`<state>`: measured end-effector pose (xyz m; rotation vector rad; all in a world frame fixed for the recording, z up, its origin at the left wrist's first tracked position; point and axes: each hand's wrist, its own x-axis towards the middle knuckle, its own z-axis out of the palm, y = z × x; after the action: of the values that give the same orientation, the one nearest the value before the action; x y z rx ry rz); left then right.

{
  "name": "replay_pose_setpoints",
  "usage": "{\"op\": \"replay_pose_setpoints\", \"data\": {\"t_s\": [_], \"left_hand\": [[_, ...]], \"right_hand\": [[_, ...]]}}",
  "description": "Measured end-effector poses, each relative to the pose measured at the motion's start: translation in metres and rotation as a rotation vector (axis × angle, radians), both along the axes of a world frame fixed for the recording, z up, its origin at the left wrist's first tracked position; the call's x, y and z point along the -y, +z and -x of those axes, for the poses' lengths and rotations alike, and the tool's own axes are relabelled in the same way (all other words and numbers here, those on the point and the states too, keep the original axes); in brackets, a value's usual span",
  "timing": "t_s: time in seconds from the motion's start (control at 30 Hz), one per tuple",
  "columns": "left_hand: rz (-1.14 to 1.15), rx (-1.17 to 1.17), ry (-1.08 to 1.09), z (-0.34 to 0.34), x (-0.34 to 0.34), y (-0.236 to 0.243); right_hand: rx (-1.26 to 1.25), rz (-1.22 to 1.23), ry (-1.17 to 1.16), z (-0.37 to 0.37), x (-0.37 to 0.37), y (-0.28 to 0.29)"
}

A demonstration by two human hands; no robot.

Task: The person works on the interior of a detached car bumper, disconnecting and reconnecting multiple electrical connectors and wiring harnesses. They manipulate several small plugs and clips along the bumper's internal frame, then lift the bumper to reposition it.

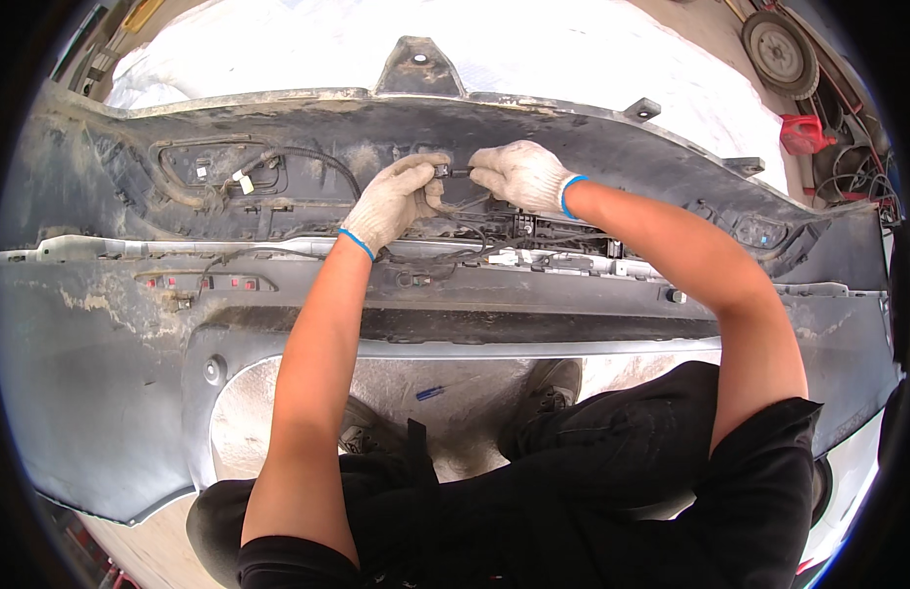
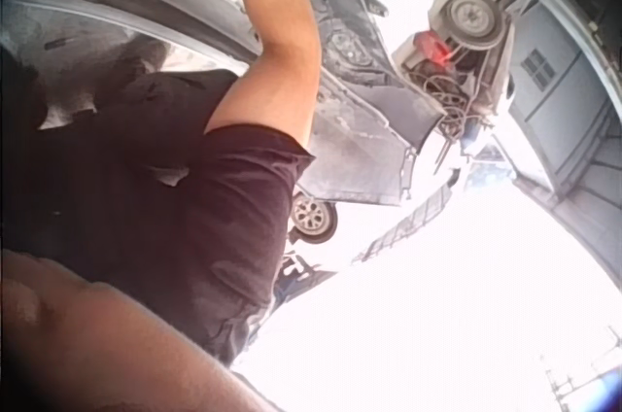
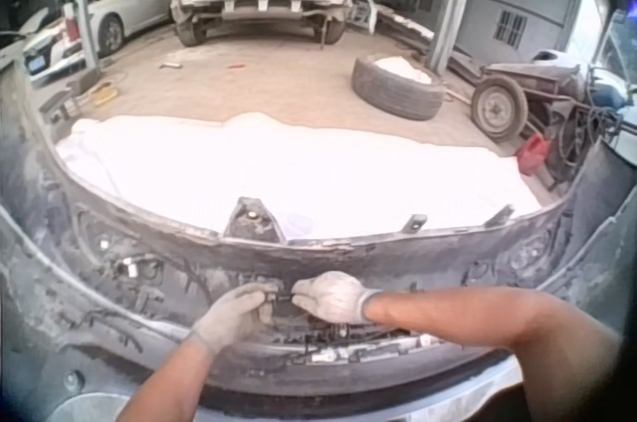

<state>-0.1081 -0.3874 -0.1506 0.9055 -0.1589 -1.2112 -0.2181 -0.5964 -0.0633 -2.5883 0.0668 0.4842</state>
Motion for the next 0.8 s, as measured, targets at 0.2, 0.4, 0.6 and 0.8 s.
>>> {"op": "replay_pose_setpoints", "data": {"t_s": [0.2,0.4,0.6,0.8], "left_hand": [[-0.088,0.1,-0.023,0.004,0.005,0.009],[-0.119,0.19,-0.069,0.004,0.008,0.016],[-0.171,0.225,-0.083,0.005,0.017,0.012],[-0.208,0.255,-0.088,0.005,0.02,0.009]], "right_hand": [[0.1,-0.003,0.087,0.001,0.013,-0.019],[-0.065,-0.051,-0.038,0.001,0.01,-0.002],[-0.169,-0.195,-0.163,0.004,0.018,-0.006],[-0.029,-0.086,-0.054,0.007,0.017,-0.006]]}}
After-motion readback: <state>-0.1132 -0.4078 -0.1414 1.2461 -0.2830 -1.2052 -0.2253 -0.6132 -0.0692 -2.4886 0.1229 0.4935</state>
